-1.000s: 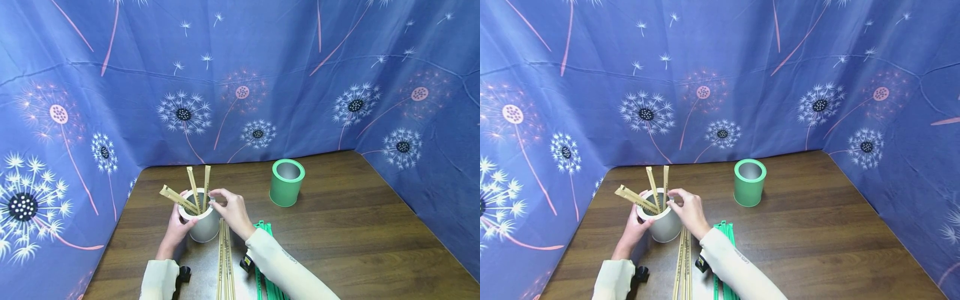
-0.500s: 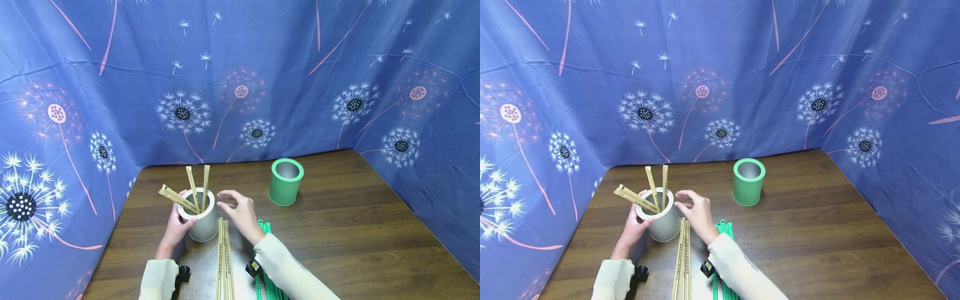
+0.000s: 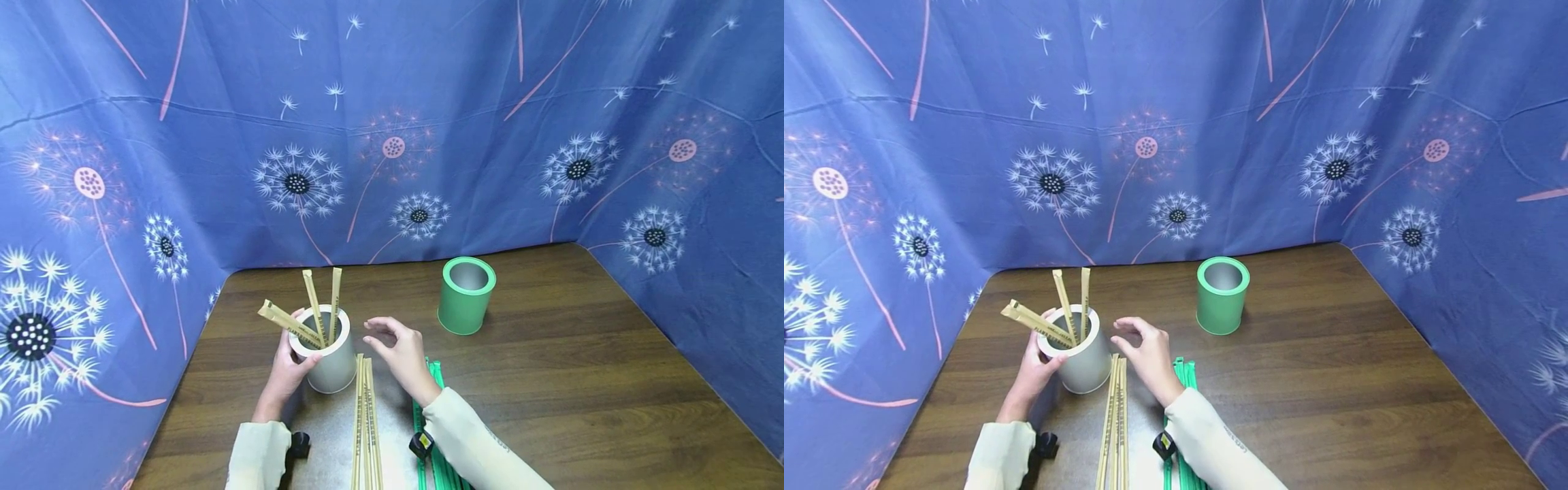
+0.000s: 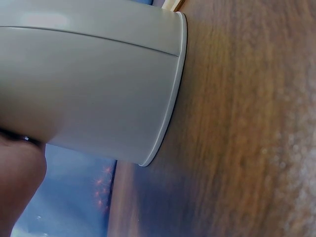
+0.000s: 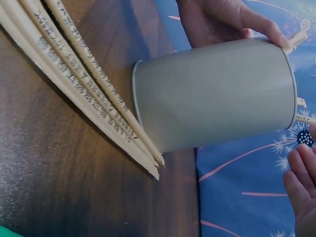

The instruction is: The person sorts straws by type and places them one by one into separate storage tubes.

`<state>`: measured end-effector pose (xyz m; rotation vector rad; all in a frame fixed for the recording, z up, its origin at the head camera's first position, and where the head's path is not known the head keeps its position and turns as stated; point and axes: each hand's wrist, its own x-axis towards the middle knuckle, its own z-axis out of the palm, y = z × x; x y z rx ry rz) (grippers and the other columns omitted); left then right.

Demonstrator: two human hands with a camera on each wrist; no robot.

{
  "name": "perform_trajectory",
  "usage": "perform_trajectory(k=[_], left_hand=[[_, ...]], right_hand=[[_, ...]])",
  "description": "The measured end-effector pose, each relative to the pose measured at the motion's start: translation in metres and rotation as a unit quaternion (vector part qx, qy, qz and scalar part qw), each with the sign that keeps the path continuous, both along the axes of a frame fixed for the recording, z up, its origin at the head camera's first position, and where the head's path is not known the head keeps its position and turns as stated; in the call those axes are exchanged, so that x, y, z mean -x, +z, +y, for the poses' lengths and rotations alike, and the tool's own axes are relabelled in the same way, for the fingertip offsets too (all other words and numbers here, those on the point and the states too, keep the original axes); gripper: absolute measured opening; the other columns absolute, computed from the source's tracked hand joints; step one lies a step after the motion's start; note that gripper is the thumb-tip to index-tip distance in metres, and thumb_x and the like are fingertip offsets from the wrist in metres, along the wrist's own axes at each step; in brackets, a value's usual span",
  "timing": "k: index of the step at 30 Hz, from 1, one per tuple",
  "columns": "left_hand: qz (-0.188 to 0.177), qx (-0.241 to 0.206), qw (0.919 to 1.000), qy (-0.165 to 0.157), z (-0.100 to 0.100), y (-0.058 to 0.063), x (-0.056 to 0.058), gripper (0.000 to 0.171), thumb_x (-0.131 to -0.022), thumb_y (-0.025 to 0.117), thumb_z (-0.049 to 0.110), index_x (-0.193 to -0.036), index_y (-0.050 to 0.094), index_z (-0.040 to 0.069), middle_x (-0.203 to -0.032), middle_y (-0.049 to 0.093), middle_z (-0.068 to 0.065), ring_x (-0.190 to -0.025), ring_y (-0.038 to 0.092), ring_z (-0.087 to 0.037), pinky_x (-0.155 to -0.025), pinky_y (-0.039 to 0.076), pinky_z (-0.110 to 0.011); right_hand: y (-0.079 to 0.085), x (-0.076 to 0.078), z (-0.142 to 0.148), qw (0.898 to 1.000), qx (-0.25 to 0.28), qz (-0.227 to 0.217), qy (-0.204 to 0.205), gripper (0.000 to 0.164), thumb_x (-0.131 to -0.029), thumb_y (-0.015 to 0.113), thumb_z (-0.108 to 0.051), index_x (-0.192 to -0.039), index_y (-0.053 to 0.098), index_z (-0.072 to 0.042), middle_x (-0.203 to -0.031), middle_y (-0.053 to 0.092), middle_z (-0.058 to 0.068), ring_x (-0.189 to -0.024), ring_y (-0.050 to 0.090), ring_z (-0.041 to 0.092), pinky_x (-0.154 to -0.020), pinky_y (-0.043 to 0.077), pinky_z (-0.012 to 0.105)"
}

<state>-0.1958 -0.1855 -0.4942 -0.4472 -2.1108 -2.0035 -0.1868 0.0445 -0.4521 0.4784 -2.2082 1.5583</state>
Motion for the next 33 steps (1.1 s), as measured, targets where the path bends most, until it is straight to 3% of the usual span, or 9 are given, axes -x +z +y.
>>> perform_trajectory(k=[4, 8, 12, 16, 19, 33], left_hand=[[0.001, 0.001, 1.0000, -0.004, 0.000, 0.000, 0.000, 0.087, -0.075, 0.065, -0.008, -0.149, 0.020, 0.002, -0.143, 0.038, -0.015, -0.117, 0.050, 0.000, -0.095, 0.041, -0.009], [0.007, -0.003, 0.9999, -0.006, 0.000, 0.000, 0.000, 0.087, -0.075, 0.065, -0.008, -0.149, 0.020, 0.000, -0.141, 0.042, -0.004, -0.117, 0.051, -0.001, -0.094, 0.042, -0.010], [0.014, -0.004, 0.9999, -0.009, -0.001, 0.001, 0.000, 0.087, -0.075, 0.066, -0.008, -0.148, 0.020, -0.001, -0.139, 0.044, 0.000, -0.117, 0.051, 0.001, -0.094, 0.042, -0.010], [0.012, 0.000, 0.9999, -0.009, -0.001, 0.001, 0.001, 0.087, -0.075, 0.066, -0.008, -0.149, 0.020, 0.000, -0.142, 0.039, -0.018, -0.118, 0.051, -0.002, -0.094, 0.042, -0.010], [0.008, 0.004, 0.9999, -0.008, -0.001, 0.001, 0.001, 0.088, -0.075, 0.066, -0.007, -0.149, 0.020, 0.001, -0.143, 0.035, -0.025, -0.119, 0.051, -0.003, -0.094, 0.041, -0.010], [0.011, -0.003, 0.9999, -0.010, -0.001, 0.000, 0.000, 0.087, -0.075, 0.066, -0.008, -0.149, 0.020, 0.000, -0.144, 0.035, -0.028, -0.117, 0.051, -0.001, -0.094, 0.042, -0.009]], right_hand=[[-0.004, 0.000, 0.000, 1.000, 0.005, -0.009, 0.003, 0.025, -0.078, 0.077, -0.005, -0.102, 0.070, -0.005, -0.098, 0.075, 0.009, -0.091, 0.072, 0.024, -0.080, 0.057, 0.041], [-0.007, 0.000, 0.000, 1.000, 0.011, -0.020, 0.009, 0.026, -0.078, 0.076, -0.002, -0.103, 0.070, -0.005, -0.099, 0.075, 0.010, -0.091, 0.072, 0.025, -0.081, 0.057, 0.044], [-0.008, 0.000, 0.000, 1.000, 0.013, -0.023, 0.008, 0.026, -0.078, 0.076, -0.002, -0.103, 0.070, -0.004, -0.099, 0.075, 0.010, -0.092, 0.072, 0.027, -0.082, 0.057, 0.043], [-0.009, -0.001, 0.001, 1.000, 0.006, -0.022, 0.001, 0.026, -0.078, 0.076, -0.003, -0.102, 0.070, -0.002, -0.098, 0.075, 0.010, -0.091, 0.072, 0.026, -0.082, 0.057, 0.037], [-0.011, -0.003, 0.001, 1.000, -0.009, -0.022, -0.005, 0.025, -0.077, 0.077, -0.003, -0.102, 0.070, -0.003, -0.097, 0.075, 0.008, -0.090, 0.072, 0.023, -0.082, 0.057, 0.030], [-0.021, -0.011, 0.002, 0.998, -0.030, -0.058, -0.006, 0.024, -0.077, 0.077, -0.005, -0.100, 0.070, -0.002, -0.094, 0.075, 0.010, -0.088, 0.072, 0.024, -0.082, 0.057, 0.030]])
